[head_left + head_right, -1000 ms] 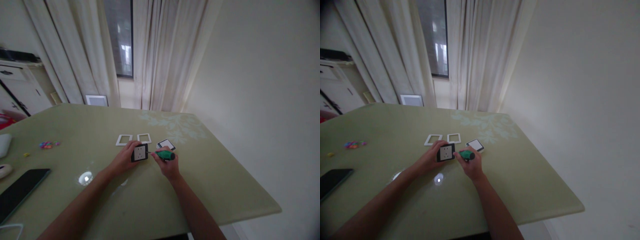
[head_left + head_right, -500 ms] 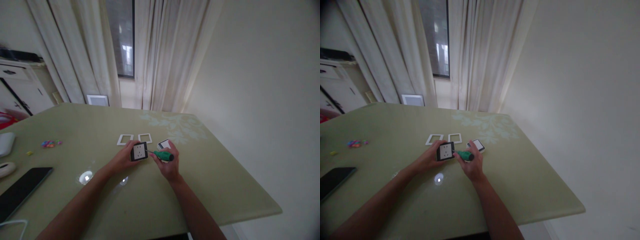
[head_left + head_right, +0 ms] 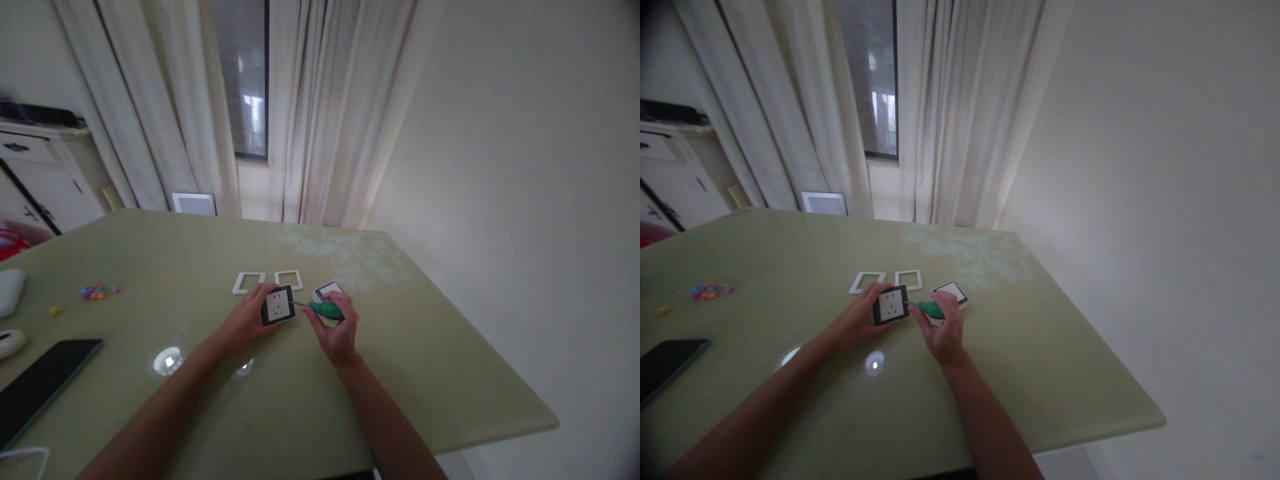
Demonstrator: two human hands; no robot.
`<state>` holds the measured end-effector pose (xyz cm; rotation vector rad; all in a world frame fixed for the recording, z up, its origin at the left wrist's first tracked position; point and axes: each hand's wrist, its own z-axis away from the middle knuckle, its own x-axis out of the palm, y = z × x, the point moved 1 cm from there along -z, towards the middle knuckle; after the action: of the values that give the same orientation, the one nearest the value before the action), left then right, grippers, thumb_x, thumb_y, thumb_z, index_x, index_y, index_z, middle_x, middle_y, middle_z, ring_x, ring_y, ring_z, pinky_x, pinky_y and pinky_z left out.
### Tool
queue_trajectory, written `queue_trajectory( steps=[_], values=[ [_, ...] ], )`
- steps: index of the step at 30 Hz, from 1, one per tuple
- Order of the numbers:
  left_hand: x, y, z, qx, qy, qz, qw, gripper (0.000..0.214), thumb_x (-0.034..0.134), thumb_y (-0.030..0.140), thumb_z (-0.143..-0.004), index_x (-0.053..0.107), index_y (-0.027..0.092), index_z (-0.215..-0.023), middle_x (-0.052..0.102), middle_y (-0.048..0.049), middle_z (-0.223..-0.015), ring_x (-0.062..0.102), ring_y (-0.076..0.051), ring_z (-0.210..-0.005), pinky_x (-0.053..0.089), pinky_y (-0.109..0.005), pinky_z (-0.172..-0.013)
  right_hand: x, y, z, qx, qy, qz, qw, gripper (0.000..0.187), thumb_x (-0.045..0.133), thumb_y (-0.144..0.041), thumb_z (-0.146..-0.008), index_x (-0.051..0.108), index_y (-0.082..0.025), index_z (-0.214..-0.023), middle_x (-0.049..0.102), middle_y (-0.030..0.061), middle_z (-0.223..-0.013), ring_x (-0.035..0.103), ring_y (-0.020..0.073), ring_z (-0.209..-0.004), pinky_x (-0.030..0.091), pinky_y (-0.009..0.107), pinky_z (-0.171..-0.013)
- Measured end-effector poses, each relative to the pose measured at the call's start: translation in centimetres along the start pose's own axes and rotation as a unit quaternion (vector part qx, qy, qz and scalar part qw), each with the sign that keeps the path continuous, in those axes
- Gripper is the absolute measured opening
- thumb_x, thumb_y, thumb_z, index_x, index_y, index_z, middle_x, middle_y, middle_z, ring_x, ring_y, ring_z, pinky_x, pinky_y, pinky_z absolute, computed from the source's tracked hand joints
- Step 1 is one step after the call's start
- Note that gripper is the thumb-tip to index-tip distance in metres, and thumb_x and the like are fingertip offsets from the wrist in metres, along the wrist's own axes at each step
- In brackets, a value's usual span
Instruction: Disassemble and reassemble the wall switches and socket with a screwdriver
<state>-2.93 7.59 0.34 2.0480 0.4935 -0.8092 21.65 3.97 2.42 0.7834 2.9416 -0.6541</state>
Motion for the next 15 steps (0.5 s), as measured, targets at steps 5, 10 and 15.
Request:
queue_trajectory(
  steps=[5,10,15],
  values=[
    [-0.6,-1.1,-0.3,-0.008,0.029,-0.037,0.999,0.072,0.084,0.033,-0.079,0.053,0.026,-0.144,0.063,-0.0137,-0.14,0.059,-0.041,-0.132,0.051,-0.061,-0.112,-1.7,-0.1,-0.9,-0.042,-0.071,0.016,0.996,0.053,0.054,-0.02,-0.103,0.05,-0.027,-0.156,0.072,0.0157,-0.132,0.072,0.0309,-0.121,0.063,0.054,-0.1],
    [-0.8,-1.7,-0.3,-0.009,0.033,-0.042,0.999,0.072,0.083,0.04,-0.082,0.051,0.025,-0.146,0.064,-0.0133,-0.138,0.063,-0.038,-0.129,0.054,-0.056,-0.11,-2.2,-0.6,-1.8,-0.031,-0.102,0.026,0.994,0.041,0.054,-0.019,-0.106,0.06,-0.027,-0.146,0.077,0.0121,-0.121,0.075,0.0274,-0.111,0.064,0.046,-0.097],
    [-0.8,-1.2,-0.1,-0.021,0.035,-0.042,0.998,0.068,0.082,0.041,-0.083,0.054,0.026,-0.143,0.064,-0.0128,-0.139,0.064,-0.037,-0.128,0.055,-0.054,-0.107,-2.3,-0.4,-2.3,-0.011,-0.077,0.05,0.996,0.018,0.061,-0.024,-0.108,0.067,-0.024,-0.125,0.077,0.0093,-0.102,0.074,0.0225,-0.091,0.063,0.036,-0.082]
  ],
)
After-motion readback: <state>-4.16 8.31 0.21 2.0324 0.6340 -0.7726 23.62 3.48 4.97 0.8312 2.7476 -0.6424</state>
